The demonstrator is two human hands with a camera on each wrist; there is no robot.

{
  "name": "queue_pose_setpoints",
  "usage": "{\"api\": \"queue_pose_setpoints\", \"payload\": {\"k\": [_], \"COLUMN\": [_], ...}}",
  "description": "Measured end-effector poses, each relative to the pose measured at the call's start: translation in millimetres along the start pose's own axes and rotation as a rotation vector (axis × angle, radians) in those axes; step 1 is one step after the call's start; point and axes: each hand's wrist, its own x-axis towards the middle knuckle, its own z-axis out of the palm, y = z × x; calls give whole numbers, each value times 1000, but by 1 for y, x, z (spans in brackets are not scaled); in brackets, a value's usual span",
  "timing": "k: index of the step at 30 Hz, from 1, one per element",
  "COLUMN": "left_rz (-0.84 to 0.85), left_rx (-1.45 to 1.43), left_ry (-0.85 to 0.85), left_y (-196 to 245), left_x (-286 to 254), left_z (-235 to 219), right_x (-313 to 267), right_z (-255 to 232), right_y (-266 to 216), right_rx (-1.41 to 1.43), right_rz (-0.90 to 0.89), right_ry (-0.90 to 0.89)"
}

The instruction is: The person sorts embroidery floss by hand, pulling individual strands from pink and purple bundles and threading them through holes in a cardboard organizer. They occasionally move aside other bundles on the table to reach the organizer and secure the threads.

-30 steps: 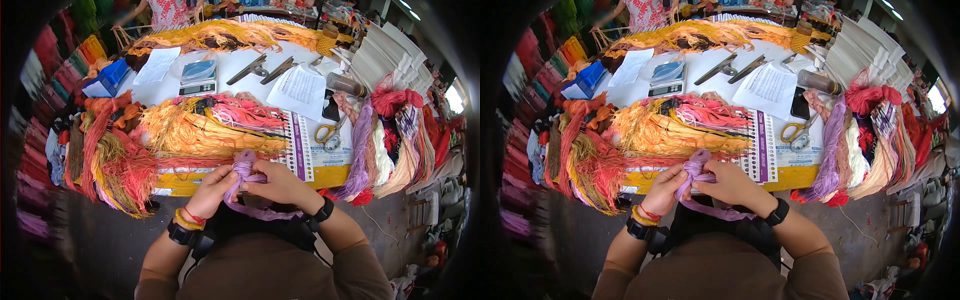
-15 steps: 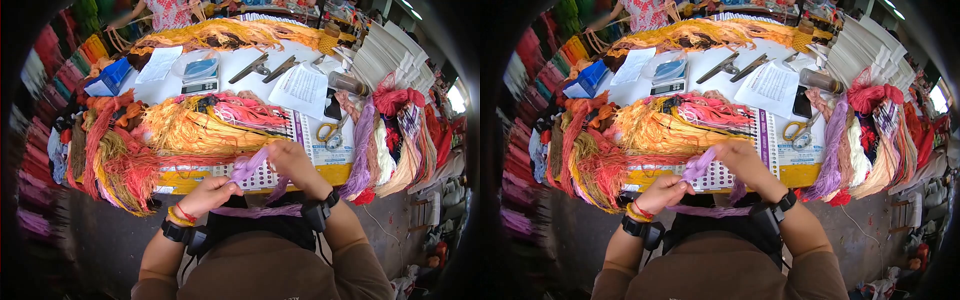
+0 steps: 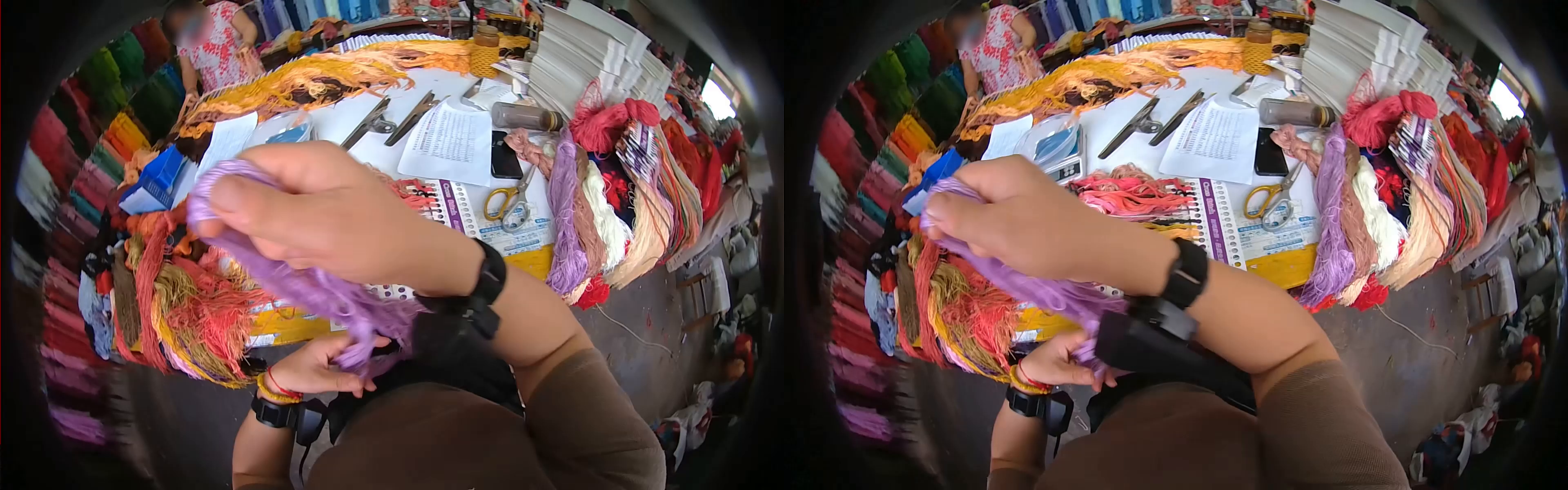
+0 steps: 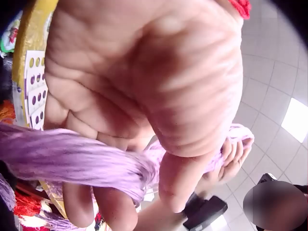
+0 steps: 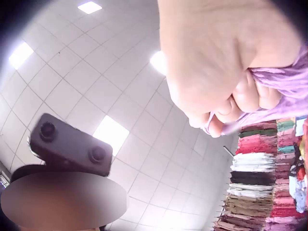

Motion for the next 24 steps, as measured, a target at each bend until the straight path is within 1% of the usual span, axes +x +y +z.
{"api": "queue_pose_setpoints", "payload": {"k": [1,2,3,5,6,7,9,10,11,12,13,14,15,16,17,19,20,21,23,24], "left_rz": [-32,100,232,204,216,250,406,522,642,718,790,789,819,844,844,791,744,744,755,724], "left_rx": [-27,-7,11,-30,-28,44,36,77,116,39,-42,-41,-119,-195,-191,-165,-38,-38,37,151], "left_ry": [-17,-48,-79,-106,-82,-32,28,88,149,297,448,447,627,807,801,1012,968,967,1177,1213], "left_y": [2,7,15,27,32,41,56,64,73,82,89,95,102,108,113,120,120,125,137,140], "left_x": [-3,-3,-4,-11,-15,-20,-31,-35,-36,-36,-35,-35,-34,-32,-29,-23,-31,-38,-52,-65], "left_z": [1,3,7,13,18,22,25,23,22,28,33,35,34,34,36,38,31,25,16,11], "right_x": [6,12,16,23,27,26,7,0,-7,-13,-20,-26,-34,-41,-48,-61,-65,-66,-64,-60], "right_z": [1,1,-1,-9,-13,-19,-28,-24,-22,-18,-10,-1,9,20,31,44,46,48,53,60], "right_y": [5,10,17,36,55,76,111,109,107,104,98,91,87,90,94,98,97,95,94,95], "right_rx": [75,151,150,202,-41,-284,-1213,-1216,-1005,-792,-792,-462,-128,-114,-101,-137,-205,-206,-450,-259], "right_rz": [4,7,-2,58,55,52,-267,-271,-213,-155,-156,-4,141,108,74,52,97,97,118,-76], "right_ry": [-12,-26,-21,-6,14,35,216,226,206,181,184,58,-66,-100,-133,-193,-220,-219,-222,-204]}}
